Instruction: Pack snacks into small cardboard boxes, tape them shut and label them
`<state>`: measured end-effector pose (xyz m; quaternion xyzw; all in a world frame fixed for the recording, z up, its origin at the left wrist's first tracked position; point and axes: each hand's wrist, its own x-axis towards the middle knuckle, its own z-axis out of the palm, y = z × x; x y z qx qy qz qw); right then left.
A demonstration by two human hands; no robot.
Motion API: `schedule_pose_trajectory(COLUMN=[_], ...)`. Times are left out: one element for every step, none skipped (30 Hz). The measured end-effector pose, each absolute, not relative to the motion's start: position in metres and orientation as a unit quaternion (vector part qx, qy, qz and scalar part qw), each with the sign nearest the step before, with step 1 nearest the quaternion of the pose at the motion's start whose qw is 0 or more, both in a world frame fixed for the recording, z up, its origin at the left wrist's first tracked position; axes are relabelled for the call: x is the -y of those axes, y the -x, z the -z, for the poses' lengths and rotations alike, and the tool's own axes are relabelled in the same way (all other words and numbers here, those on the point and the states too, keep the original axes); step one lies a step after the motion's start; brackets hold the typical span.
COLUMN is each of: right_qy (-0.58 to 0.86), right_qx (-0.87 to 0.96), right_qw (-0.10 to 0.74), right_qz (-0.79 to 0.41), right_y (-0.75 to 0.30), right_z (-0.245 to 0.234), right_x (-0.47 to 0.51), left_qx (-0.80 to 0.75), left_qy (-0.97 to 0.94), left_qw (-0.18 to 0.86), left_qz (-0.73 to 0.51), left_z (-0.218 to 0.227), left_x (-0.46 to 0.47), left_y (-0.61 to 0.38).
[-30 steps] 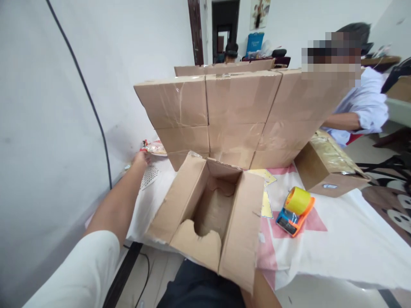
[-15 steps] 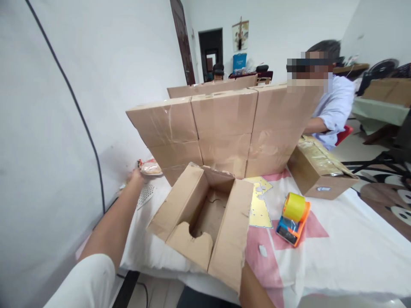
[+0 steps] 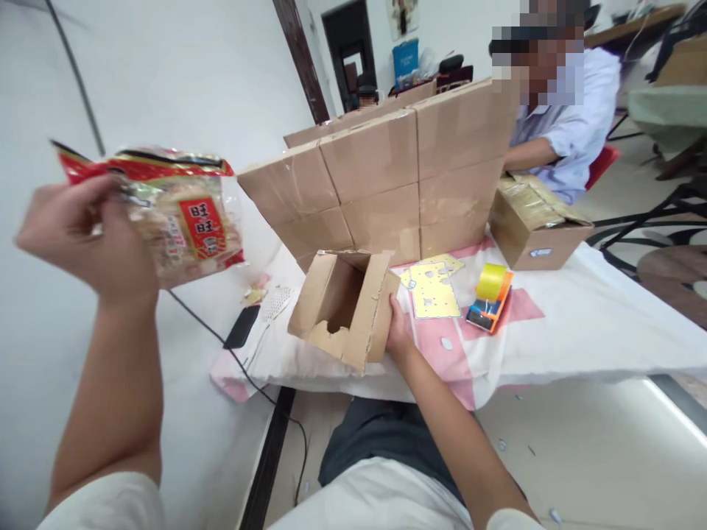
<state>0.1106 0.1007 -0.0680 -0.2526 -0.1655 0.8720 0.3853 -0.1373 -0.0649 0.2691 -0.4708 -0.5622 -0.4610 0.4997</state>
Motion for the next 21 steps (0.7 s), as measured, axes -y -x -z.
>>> schedule_pose_trajectory(right_qy=[0.244, 0.239, 0.238, 0.236, 0.232, 0.227, 0.223, 0.221, 0.220, 0.223, 0.225, 0.225, 0.226, 0.225, 0.223, 0.220, 0.216, 0.213, 0.209, 0.205, 0.200], right_qx=[0.157, 0.154, 0.154, 0.156, 0.158, 0.160, 0.160, 0.159, 0.156, 0.152, 0.148, 0.144, 0.142, 0.142, 0.144, 0.148, 0.155, 0.162, 0.168, 0.172, 0.174], right_qw=[0.376, 0.365, 0.355, 0.345, 0.339, 0.337, 0.339, 0.343, 0.346, 0.348, 0.347, 0.342, 0.333, 0.322, 0.310, 0.299, 0.291, 0.286, 0.286, 0.291, 0.301], right_qz=[-0.880, -0.886, -0.891, -0.895, -0.898, -0.900, -0.900, -0.899, -0.899, -0.898, -0.899, -0.901, -0.904, -0.909, -0.913, -0.917, -0.919, -0.920, -0.920, -0.919, -0.916], right_y=[-0.110, -0.110, -0.110, -0.109, -0.110, -0.110, -0.110, -0.110, -0.111, -0.111, -0.111, -0.112, -0.112, -0.112, -0.113, -0.113, -0.113, -0.113, -0.113, -0.112, -0.112], right_z=[0.068, 0.069, 0.069, 0.069, 0.069, 0.068, 0.068, 0.067, 0.067, 0.067, 0.066, 0.067, 0.067, 0.068, 0.069, 0.070, 0.071, 0.071, 0.071, 0.070, 0.067], right_x=[-0.101, -0.102, -0.103, -0.103, -0.104, -0.104, -0.104, -0.104, -0.103, -0.103, -0.103, -0.103, -0.103, -0.103, -0.102, -0.102, -0.102, -0.101, -0.099, -0.098, -0.096], left_qx=[0.564, 0.578, 0.596, 0.604, 0.614, 0.627, 0.637, 0.648, 0.656, 0.661, 0.663, 0.661, 0.657, 0.650, 0.642, 0.634, 0.629, 0.628, 0.630, 0.636, 0.644], left_qy=[0.477, 0.490, 0.509, 0.535, 0.565, 0.596, 0.620, 0.637, 0.647, 0.651, 0.655, 0.658, 0.661, 0.667, 0.672, 0.675, 0.676, 0.673, 0.666, 0.657, 0.649], left_qw=[0.507, 0.501, 0.483, 0.463, 0.424, 0.373, 0.320, 0.268, 0.226, 0.199, 0.184, 0.179, 0.178, 0.178, 0.177, 0.176, 0.174, 0.175, 0.176, 0.177, 0.174], left_qz=[0.444, 0.417, 0.389, 0.368, 0.351, 0.337, 0.328, 0.321, 0.316, 0.314, 0.313, 0.314, 0.315, 0.318, 0.324, 0.332, 0.342, 0.351, 0.359, 0.364, 0.365], left_z=[-0.273, -0.274, -0.270, -0.264, -0.256, -0.246, -0.236, -0.226, -0.218, -0.211, -0.205, -0.201, -0.198, -0.197, -0.196, -0.196, -0.195, -0.194, -0.192, -0.189, -0.185], left_x=[0.076, 0.084, 0.090, 0.094, 0.097, 0.098, 0.097, 0.095, 0.092, 0.088, 0.084, 0.079, 0.074, 0.068, 0.063, 0.057, 0.050, 0.044, 0.037, 0.029, 0.022], left_y=[0.119, 0.101, 0.084, 0.068, 0.054, 0.042, 0.033, 0.027, 0.023, 0.022, 0.023, 0.025, 0.028, 0.031, 0.035, 0.039, 0.042, 0.045, 0.047, 0.049, 0.050])
